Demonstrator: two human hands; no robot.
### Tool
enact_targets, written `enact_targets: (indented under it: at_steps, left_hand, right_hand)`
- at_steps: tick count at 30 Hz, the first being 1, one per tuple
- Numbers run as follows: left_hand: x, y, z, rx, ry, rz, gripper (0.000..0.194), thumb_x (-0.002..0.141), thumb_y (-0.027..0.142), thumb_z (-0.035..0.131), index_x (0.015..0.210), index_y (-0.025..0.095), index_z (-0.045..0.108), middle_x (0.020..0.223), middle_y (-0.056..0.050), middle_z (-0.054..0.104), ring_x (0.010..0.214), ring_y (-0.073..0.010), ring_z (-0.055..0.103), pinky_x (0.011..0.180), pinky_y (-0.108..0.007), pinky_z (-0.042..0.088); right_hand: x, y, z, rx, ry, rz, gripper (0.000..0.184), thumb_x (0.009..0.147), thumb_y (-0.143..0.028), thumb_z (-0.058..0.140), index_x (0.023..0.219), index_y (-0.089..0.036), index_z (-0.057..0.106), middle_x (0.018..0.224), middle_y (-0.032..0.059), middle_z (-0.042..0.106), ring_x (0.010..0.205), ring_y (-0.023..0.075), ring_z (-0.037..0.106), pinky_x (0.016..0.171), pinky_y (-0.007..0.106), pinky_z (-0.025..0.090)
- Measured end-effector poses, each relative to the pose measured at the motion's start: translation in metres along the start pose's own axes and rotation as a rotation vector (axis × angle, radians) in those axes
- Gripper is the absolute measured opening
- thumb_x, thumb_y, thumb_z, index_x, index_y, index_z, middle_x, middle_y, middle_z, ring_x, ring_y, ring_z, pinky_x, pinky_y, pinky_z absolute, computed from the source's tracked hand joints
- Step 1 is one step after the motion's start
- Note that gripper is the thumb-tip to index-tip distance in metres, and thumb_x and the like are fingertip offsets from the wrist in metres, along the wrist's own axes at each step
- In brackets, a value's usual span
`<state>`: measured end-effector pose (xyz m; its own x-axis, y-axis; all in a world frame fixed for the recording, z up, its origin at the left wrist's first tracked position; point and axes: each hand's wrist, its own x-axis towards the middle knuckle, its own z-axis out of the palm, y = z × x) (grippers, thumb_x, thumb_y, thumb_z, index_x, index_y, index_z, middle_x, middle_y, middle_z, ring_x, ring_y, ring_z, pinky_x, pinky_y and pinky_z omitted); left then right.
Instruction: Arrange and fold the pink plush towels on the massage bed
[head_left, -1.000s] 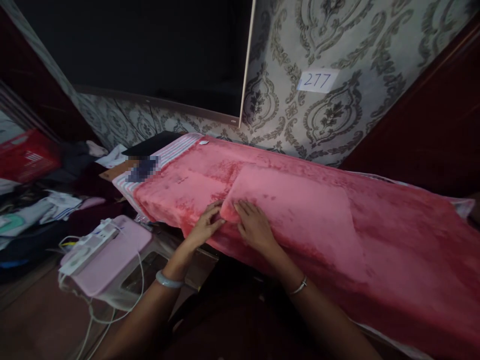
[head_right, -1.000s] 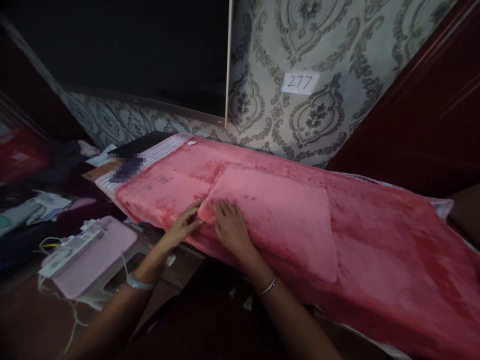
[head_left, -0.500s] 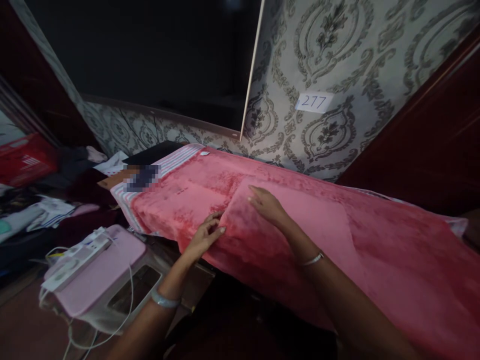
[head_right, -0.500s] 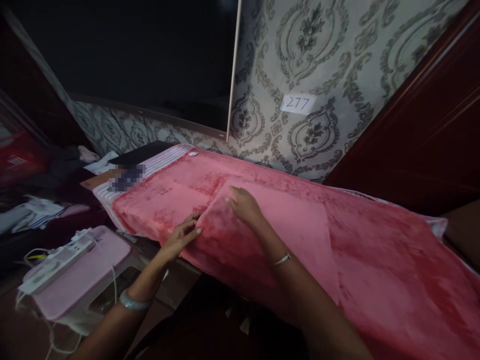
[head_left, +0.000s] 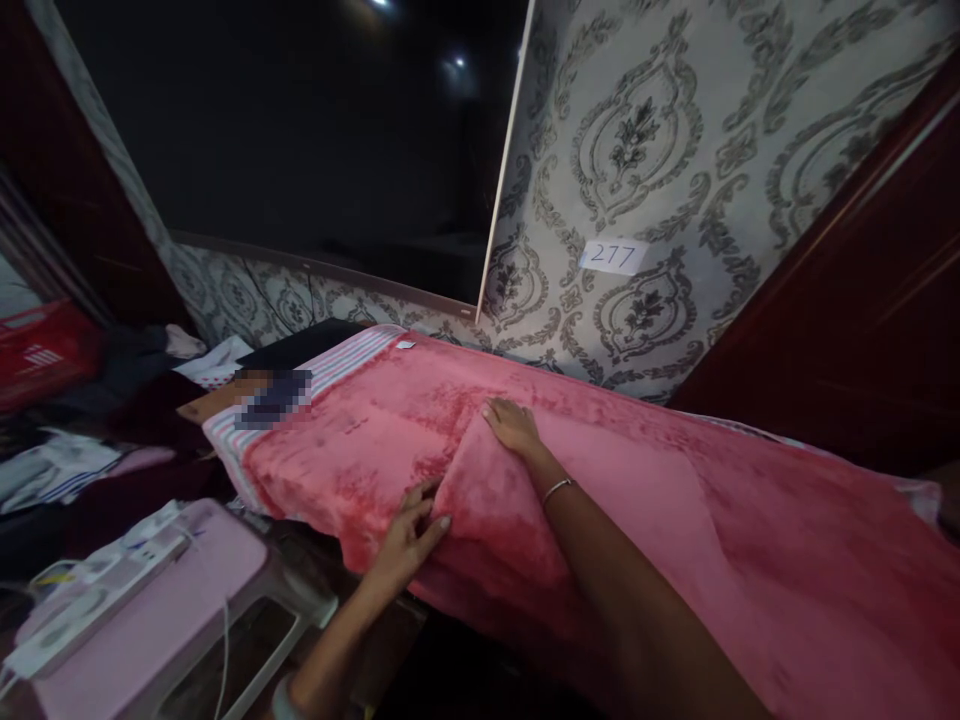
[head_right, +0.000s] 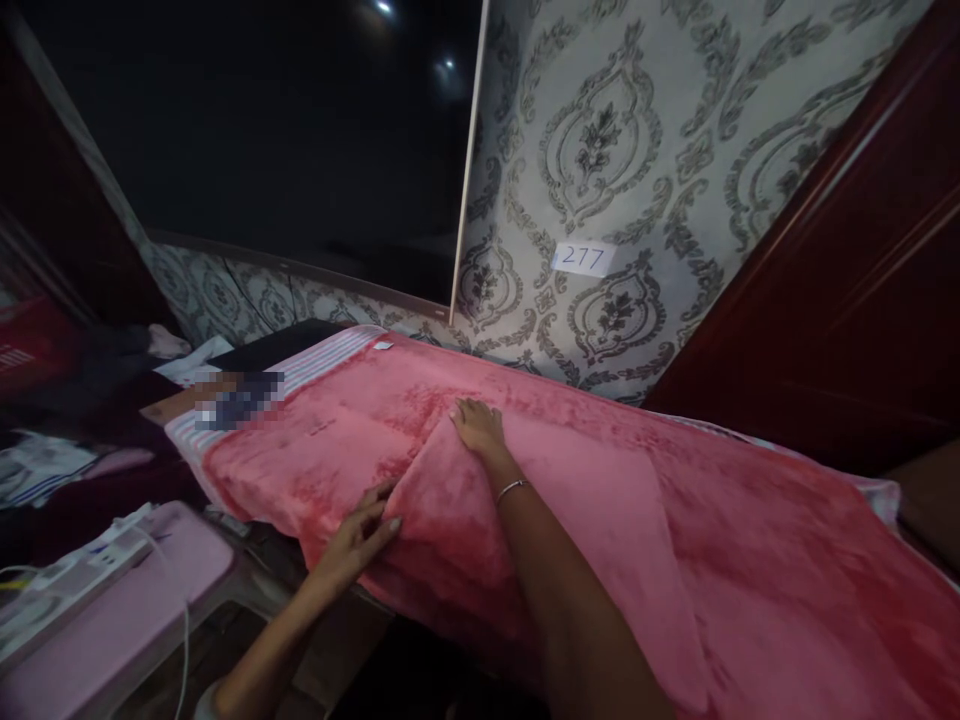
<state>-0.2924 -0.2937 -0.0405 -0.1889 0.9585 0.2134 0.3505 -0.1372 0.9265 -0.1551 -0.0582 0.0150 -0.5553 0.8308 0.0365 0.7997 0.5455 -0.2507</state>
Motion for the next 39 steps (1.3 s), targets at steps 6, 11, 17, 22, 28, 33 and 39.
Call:
enact_targets:
  at_steps: [6,11,17,22,28,33,39]
  left_hand:
    - [-0.005,-0.006,0.004,0.006,0.046,0.035,0.05,0.087,0.068,0.057,0.095,0.023,0.077,0.139,-0.012,0.058,0.132,-0.0317,0.051,0.115,-0.051,0.038]
    - [-0.007,-0.01,0.006,0.025,0.062,0.096,0.047,0.09,0.064,0.054,0.094,0.023,0.077,0.126,-0.012,0.062,0.123,-0.0292,0.056,0.11,-0.048,0.044]
    - [-0.01,-0.015,0.011,0.114,0.13,0.137,0.04,0.094,0.055,0.052,0.093,0.022,0.075,0.129,-0.013,0.061,0.125,-0.0308,0.054,0.11,-0.052,0.043]
    - [-0.013,-0.011,0.014,0.172,0.123,0.194,0.033,0.095,0.046,0.052,0.096,0.023,0.074,0.125,-0.013,0.062,0.122,-0.0294,0.057,0.106,-0.049,0.048]
    - [-0.01,-0.007,0.016,0.171,0.196,0.203,0.027,0.094,0.042,0.054,0.089,0.021,0.07,0.126,-0.013,0.064,0.12,-0.0281,0.06,0.103,-0.045,0.051]
    - [-0.002,0.003,0.01,0.264,0.195,0.199,0.026,0.091,0.042,0.057,0.097,0.02,0.069,0.118,-0.013,0.069,0.112,-0.0289,0.064,0.099,-0.048,0.053]
    - [0.004,0.033,0.031,0.357,0.21,0.287,0.024,0.09,0.027,0.053,0.109,0.019,0.064,0.109,-0.011,0.071,0.103,-0.0262,0.065,0.092,-0.044,0.054]
  right_hand:
    - [0.003,0.006,0.005,0.001,-0.02,0.001,0.053,0.106,-0.041,0.026,0.152,-0.024,0.043,0.159,0.0058,0.042,0.146,0.0208,0.035,0.118,0.049,0.026]
    - [0.002,0.005,0.009,-0.006,-0.012,0.009,0.053,0.106,-0.04,0.027,0.153,-0.022,0.041,0.161,0.0073,0.04,0.147,0.021,0.034,0.119,0.05,0.024]
    - [0.0,0.003,0.01,-0.011,0.032,0.022,0.053,0.105,-0.04,0.03,0.153,-0.019,0.04,0.159,0.0105,0.041,0.146,0.0215,0.036,0.119,0.047,0.024]
    - [0.0,0.004,0.013,-0.004,0.039,0.02,0.052,0.105,-0.04,0.032,0.152,-0.02,0.041,0.16,0.0102,0.041,0.147,0.0216,0.035,0.119,0.048,0.023]
    - [-0.002,0.004,0.013,0.005,0.096,0.01,0.051,0.105,-0.037,0.033,0.15,-0.016,0.045,0.156,0.0128,0.045,0.143,0.0237,0.041,0.118,0.048,0.028]
    - [-0.013,-0.001,0.002,0.046,0.219,-0.039,0.046,0.1,-0.027,0.044,0.143,-0.015,0.055,0.153,0.0134,0.049,0.143,0.0259,0.041,0.118,0.047,0.029]
    - [-0.058,-0.016,0.008,0.343,0.365,-0.261,0.048,0.095,-0.036,0.051,0.138,-0.017,0.06,0.137,0.0137,0.063,0.128,0.0258,0.055,0.113,0.044,0.039]
